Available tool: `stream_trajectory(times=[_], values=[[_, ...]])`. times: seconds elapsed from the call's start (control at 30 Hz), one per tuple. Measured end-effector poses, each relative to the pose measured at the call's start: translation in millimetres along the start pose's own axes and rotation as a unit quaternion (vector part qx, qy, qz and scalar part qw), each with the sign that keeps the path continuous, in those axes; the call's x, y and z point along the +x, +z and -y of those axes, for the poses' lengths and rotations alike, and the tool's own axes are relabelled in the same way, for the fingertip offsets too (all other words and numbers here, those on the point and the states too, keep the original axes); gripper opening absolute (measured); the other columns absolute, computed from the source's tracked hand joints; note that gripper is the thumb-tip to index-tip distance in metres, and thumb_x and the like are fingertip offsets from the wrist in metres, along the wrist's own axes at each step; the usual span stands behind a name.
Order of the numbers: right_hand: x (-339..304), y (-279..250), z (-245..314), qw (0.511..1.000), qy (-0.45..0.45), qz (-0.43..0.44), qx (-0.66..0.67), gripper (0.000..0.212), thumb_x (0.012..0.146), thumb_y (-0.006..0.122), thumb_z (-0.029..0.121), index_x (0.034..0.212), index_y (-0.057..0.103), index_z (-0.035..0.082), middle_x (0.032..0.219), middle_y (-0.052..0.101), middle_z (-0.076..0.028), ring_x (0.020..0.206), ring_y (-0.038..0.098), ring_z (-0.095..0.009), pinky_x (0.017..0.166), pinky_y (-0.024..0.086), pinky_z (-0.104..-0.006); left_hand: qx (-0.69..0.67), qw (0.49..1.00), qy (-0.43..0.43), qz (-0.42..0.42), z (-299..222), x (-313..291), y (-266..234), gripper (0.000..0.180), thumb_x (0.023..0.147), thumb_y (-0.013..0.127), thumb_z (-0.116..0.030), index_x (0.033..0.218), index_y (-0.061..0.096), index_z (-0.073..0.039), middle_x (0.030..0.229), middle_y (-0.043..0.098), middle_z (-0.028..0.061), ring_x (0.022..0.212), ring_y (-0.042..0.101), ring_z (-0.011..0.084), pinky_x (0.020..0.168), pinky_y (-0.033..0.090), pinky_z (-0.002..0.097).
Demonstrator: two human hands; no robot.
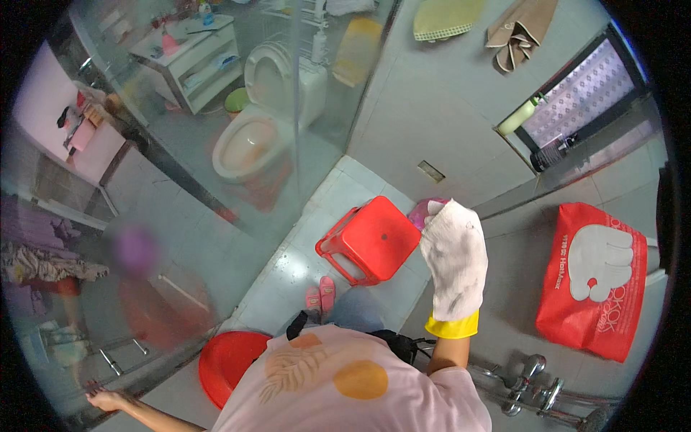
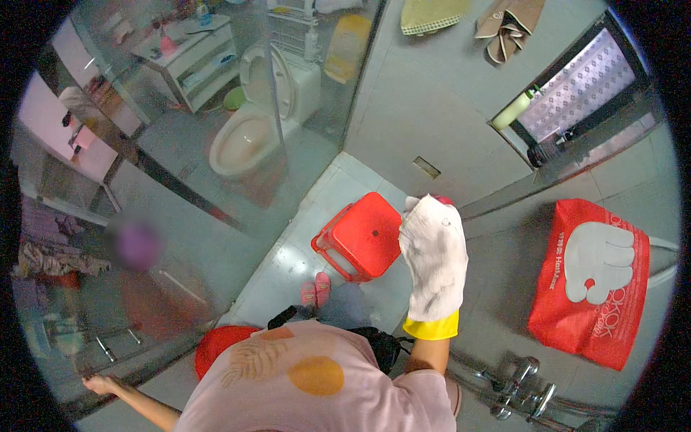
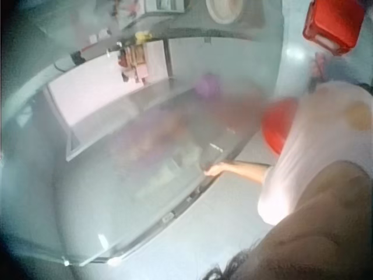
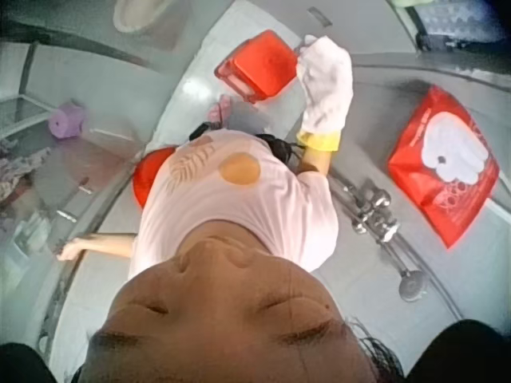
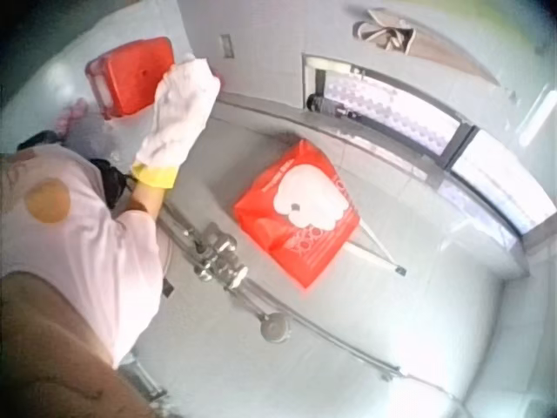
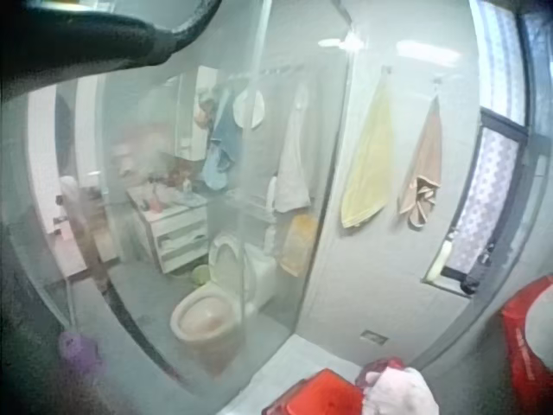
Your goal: The person cleans a bathroom using a squeegee and a cloth. They wipe the glass shower door and the floor, then rinse the cloth at the sink and continue wiping the glass door.
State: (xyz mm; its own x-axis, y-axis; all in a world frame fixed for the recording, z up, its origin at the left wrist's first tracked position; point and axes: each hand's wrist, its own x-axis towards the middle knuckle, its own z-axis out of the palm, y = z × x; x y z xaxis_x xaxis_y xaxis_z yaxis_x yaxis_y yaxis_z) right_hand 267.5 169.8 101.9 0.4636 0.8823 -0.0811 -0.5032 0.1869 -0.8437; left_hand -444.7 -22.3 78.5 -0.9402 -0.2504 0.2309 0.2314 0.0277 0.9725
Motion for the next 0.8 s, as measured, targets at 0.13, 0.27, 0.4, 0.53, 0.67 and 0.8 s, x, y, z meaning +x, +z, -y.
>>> stream_trajectory(times=[0.13,0.27,0.4,0.53,0.67,0.8], values=[[9,10,4,1.0,0.003,0.004,0.029,0.032,0.087,0.047,0.025,0.108,0.049,0.001,0.104,0.057,-0.014,0.088,0.057,-0.021,0.073,0.047,-0.0292,0.166,0.953,0.252,-0.006,45,33,-15,0.042,0.089,0.03,-0.019,0.1,0.053,0.014,0.1,0.059,0.0243,0.088,0.059,0.0346,0.081,0.048,0.0406],[-2,39,23,0.999,0.016,-0.002,-0.032,0.038,0.087,0.047,0.031,0.114,0.049,0.004,0.109,0.057,-0.013,0.091,0.056,-0.021,0.078,0.045,-0.0313,0.207,0.936,0.263,-0.111,18,-2,9,0.041,0.09,0.031,-0.022,0.084,0.062,0.003,0.086,0.062,0.0227,0.077,0.058,0.0346,0.07,0.044,0.0433],[-11,48,36,1.0,0.026,0.017,-0.001,0.038,0.087,0.046,0.031,0.114,0.049,0.005,0.109,0.057,-0.012,0.09,0.056,-0.021,0.08,0.044,-0.0317,-0.097,0.925,0.367,0.019,-14,-98,37,0.021,0.081,0.045,-0.013,0.088,0.055,0.005,0.09,0.058,0.0223,0.084,0.055,0.0337,0.079,0.042,0.0444],[6,46,37,0.994,0.007,0.103,-0.045,0.034,0.088,0.044,0.026,0.112,0.049,0.002,0.108,0.057,-0.011,0.092,0.055,-0.02,0.082,0.044,-0.0299,-0.263,0.834,0.415,0.252,-80,-250,93,0.011,0.073,0.046,-0.001,0.081,0.053,0.002,0.082,0.058,0.0174,0.081,0.057,0.0323,0.079,0.044,0.0484],[18,50,54,0.991,0.025,0.122,-0.057,0.029,0.088,0.043,0.019,0.11,0.048,0.001,0.106,0.056,-0.012,0.092,0.054,-0.018,0.085,0.042,-0.0286,-0.341,0.651,0.443,0.514,-135,-370,157,0.015,0.065,0.048,0.011,0.074,0.05,-0.001,0.075,0.058,0.0125,0.079,0.059,0.0309,0.079,0.046,0.0524],[45,59,60,0.988,0.032,0.147,-0.022,0.036,0.086,0.046,0.029,0.109,0.05,0.002,0.105,0.057,-0.015,0.091,0.054,-0.022,0.084,0.042,-0.0311,-0.279,0.516,0.483,0.65,-172,-453,215,0.019,0.064,0.053,0.01,0.079,0.057,-0.002,0.08,0.06,0.0106,0.083,0.06,0.0272,0.086,0.045,0.041]])
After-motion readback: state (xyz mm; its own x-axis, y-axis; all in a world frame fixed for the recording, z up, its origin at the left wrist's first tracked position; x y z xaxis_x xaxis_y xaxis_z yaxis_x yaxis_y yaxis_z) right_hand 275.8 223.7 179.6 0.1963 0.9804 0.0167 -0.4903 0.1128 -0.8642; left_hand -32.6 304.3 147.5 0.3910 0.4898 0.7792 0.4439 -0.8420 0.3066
